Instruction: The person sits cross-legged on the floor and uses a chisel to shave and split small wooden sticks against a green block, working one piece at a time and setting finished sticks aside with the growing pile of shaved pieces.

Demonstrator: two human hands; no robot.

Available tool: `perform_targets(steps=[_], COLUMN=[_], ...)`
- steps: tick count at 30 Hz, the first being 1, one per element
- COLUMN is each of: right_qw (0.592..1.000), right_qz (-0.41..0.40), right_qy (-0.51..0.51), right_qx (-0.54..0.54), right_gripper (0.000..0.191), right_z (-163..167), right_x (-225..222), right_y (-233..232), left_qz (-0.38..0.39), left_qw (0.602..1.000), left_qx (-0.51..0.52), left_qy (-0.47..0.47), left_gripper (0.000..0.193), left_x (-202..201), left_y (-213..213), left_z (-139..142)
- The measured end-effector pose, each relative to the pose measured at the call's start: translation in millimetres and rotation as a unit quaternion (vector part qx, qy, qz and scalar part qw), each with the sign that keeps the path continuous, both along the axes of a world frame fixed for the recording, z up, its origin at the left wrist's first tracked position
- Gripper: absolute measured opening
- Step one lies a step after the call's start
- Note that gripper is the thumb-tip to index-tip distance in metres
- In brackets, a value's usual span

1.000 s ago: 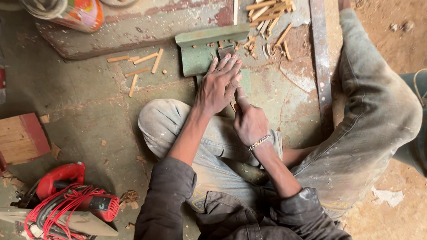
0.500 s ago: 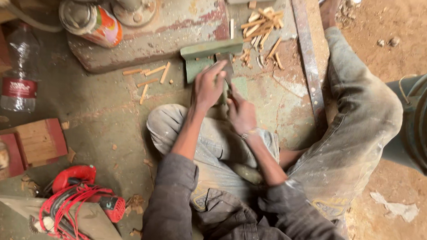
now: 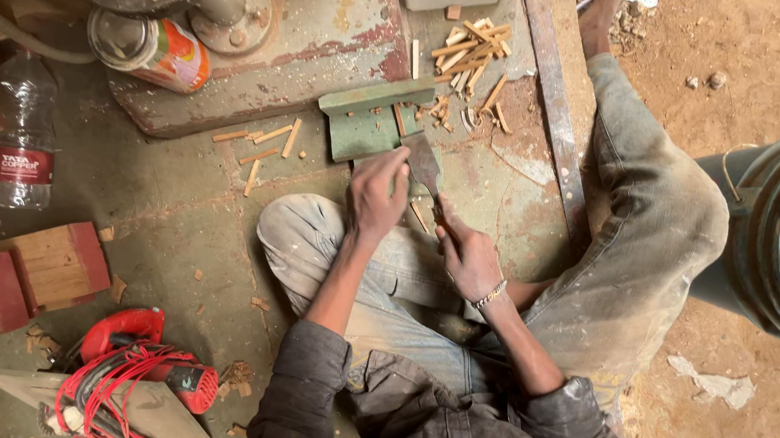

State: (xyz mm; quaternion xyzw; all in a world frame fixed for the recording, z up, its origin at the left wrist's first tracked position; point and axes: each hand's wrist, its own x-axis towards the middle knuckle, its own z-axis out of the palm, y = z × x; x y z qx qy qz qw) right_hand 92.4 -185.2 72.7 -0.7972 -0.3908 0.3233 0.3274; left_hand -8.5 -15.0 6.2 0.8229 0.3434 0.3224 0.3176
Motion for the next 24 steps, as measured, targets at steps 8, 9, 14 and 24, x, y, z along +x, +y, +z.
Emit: perform_targets(steps=[8, 9, 14, 24], right_qw=[0.996, 0.996, 0.993, 0.990], right_qz=[-0.049, -0.062, -0.082, -0.061], right_qy=[0.045, 0.046, 0.071, 0.108], right_qx=[0.060, 0.054, 0.052, 0.068], right_gripper=[0.054, 0.054, 0.055, 0.055], right_z=[-31, -34, -45, -26], right_x=[15, 17, 18, 9], right_y=[-11, -12, -13, -6], left_qz=[0.141, 0.150, 0.066, 0.018], left_qw=[0.988, 0.983, 0.990, 0.847], left_qx=[-0.029, -0.050, -0.126, -0.438], left_qy=[0.046, 0.093, 0.004, -0.301], left_gripper=[0.029, 0.021, 0.032, 0.017], left_x=[65, 69, 56, -10], left_y=[62, 66, 66, -7], left_z=[-23, -24, -21, 34])
